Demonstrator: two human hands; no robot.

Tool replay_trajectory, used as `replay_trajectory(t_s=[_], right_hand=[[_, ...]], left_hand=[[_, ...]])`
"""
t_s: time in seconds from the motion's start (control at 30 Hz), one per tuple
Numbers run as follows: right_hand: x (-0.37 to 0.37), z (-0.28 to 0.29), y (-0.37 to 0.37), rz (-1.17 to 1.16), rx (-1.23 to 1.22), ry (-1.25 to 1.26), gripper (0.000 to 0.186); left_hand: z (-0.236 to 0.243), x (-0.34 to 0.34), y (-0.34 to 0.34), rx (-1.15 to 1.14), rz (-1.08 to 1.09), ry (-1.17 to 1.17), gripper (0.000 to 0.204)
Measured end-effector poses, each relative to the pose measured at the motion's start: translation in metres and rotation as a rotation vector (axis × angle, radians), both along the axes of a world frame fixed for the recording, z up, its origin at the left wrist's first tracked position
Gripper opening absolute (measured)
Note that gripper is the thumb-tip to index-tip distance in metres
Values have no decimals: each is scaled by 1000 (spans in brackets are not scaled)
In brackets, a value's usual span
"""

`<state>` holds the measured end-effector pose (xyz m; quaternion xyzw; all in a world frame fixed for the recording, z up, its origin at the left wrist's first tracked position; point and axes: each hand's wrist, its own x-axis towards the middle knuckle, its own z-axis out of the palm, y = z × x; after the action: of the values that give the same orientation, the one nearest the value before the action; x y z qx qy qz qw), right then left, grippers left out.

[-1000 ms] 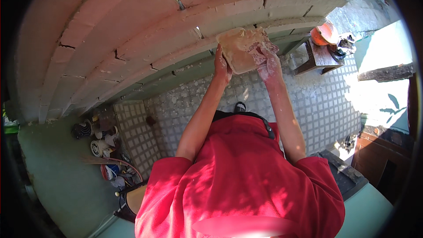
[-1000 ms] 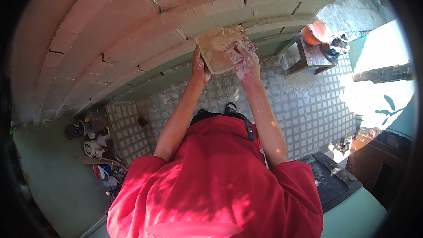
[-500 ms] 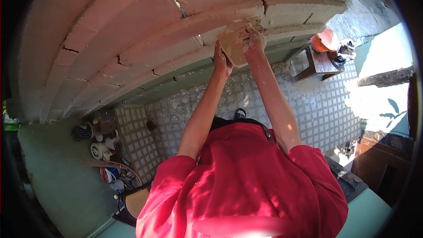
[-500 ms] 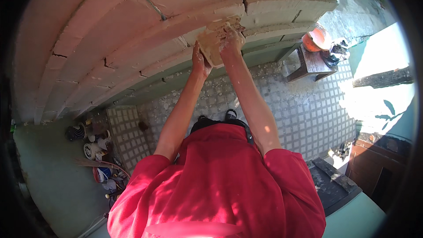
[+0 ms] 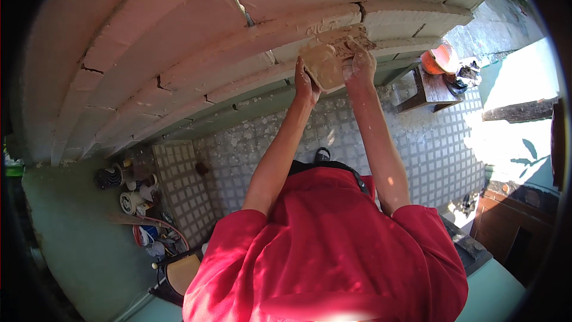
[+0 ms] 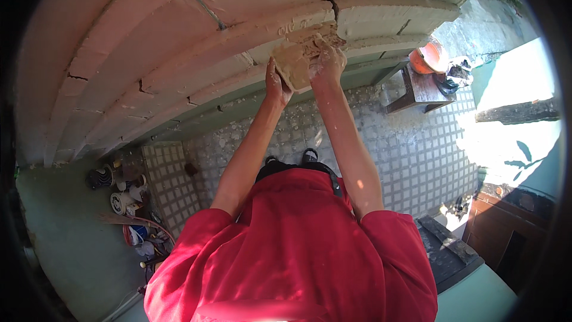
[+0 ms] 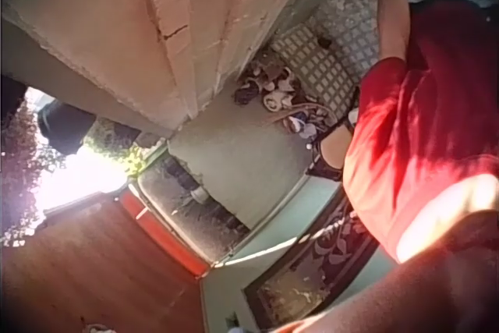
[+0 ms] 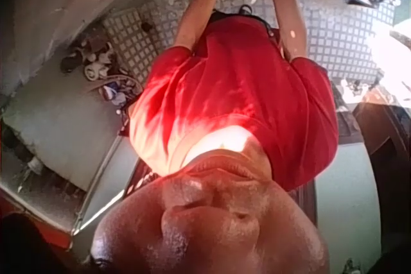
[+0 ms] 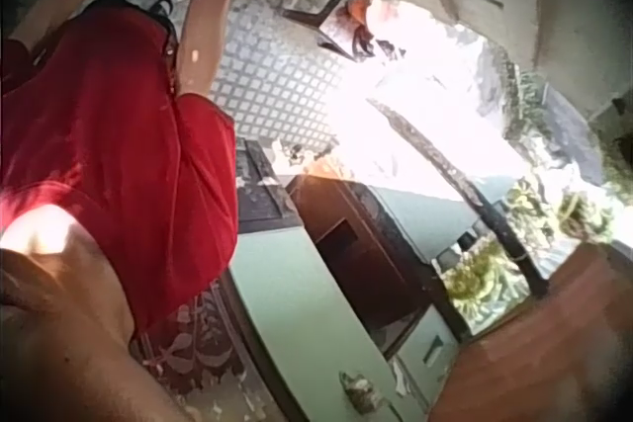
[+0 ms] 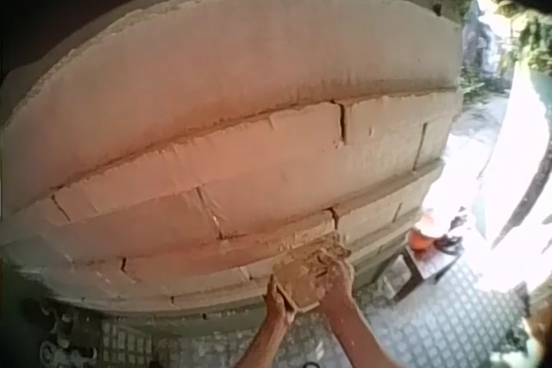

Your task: Applying plaster or mortar to the gaps and surface of a brick wall using a trowel.

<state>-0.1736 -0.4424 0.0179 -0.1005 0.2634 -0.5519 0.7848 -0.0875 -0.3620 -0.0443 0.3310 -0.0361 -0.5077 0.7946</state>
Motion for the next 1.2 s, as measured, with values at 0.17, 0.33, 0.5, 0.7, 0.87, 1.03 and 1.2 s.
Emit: replay_trajectory(t_s=[0.17, 0.33, 0.5, 0.7, 0.87, 1.03, 1.2], right_hand=[[13, -17, -10, -55, 6, 48, 11], [36, -5, -14, -159, 8, -1, 12], [3, 11, 9, -53, -98, 12, 7], [-53, -29, -55, -121, -1, -3, 16], [-82, -39, -121, -136, -86, 66, 17], [-105, -38, -165, 94, -491, -20, 15], [-120, -15, -165, 230, -669, -152, 31]], left_hand=[[-9, -3, -2, -3, 0, -6, 49], [-6, -7, 1, 19, -17, -33, 48], [-2, -5, 4, 55, -35, 3, 50], [-10, -3, 9, 33, -119, 34, 54], [-14, -2, 13, 64, -145, 39, 56], [-5, -8, 29, 62, -205, 54, 59], [-2, -4, 49, 100, -245, 30, 60]])
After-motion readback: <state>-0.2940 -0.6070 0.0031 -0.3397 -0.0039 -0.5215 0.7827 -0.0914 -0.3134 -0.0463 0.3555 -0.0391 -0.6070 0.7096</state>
